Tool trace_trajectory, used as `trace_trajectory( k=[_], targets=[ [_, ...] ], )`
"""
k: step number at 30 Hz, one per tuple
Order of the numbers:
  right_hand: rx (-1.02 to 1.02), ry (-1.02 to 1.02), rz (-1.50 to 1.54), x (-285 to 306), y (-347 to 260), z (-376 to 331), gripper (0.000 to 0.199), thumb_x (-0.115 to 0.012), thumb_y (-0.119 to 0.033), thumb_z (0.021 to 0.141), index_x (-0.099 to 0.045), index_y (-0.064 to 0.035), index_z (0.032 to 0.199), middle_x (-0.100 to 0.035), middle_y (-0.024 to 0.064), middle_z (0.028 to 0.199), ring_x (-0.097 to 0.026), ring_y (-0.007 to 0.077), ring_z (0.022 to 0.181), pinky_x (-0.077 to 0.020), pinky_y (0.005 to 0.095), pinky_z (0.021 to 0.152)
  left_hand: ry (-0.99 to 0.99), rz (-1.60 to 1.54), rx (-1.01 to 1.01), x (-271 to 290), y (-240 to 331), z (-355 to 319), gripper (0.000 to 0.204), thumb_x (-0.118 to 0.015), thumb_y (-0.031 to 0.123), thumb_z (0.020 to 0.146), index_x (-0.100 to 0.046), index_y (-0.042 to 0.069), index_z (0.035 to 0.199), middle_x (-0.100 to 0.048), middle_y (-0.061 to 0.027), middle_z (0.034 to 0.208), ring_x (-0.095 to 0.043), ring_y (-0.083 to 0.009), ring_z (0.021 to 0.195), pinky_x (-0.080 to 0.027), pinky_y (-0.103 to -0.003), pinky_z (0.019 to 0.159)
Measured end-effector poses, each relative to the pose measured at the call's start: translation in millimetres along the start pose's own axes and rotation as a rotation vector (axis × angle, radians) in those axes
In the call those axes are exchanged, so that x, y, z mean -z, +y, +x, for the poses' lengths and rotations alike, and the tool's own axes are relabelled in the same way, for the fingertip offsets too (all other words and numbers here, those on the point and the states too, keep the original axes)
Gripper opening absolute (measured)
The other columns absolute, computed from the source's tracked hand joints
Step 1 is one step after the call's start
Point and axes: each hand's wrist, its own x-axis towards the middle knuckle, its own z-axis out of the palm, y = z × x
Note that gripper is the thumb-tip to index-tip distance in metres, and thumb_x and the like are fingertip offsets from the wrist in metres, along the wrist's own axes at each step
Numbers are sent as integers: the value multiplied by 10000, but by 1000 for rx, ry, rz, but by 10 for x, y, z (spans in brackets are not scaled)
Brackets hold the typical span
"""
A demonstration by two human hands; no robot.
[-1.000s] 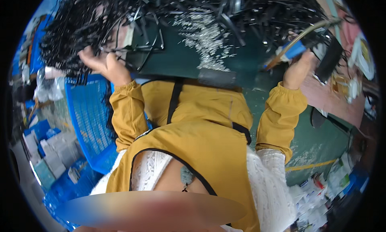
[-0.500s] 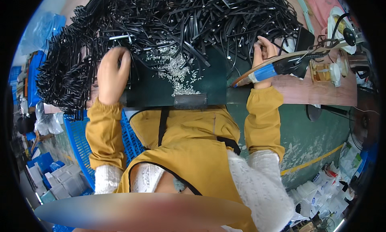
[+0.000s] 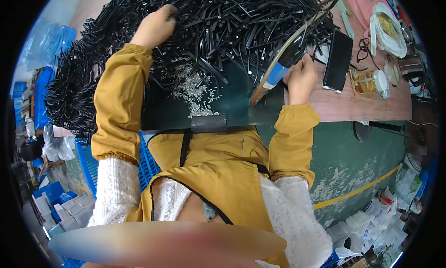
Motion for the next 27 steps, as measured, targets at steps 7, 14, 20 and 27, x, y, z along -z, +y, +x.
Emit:
trace_trajectory(
  k=[7,14,20,27],
  targets=[
    [172,12,-536,70,283,-110,233,-639,-213,884,-726,-1,928,-718,257,850,-697,455,830,-533,542,707,562,224,-92,756,-165,-198,282,-506,276,1027,-577,108,1241,-686,-88,857,-660,-300,747,-551,-438,749],
    [-53,39,169,734,-214,-818,351,-433,-177,1066,-654,55,922,-598,48,771,-527,136,660,-452,267,647,64,-961,80,411,-288,-1600,377,-617,416,974,-578,41,993,-522,-11,834,-570,-147,748,-538,-327,808],
    [105,-339,470,51,-1055,-1750,268,-479,-168,1091,-648,20,1000,-614,77,988,-593,110,786,-472,223,668,269,-1836,-47,-807,595,-2268,86,-489,106,1050,-481,25,1080,-529,-83,959,-584,-185,955,-476,-423,1044],
    [-248,-598,638,-390,-1277,-1758,103,-629,24,994,-613,56,1091,-683,108,983,-687,148,876,-583,265,784,293,-1520,-16,-1188,496,-3062,588,-655,-137,913,-342,16,1387,-575,-199,1309,-545,-322,1368,-487,-375,1101]
  ],
)
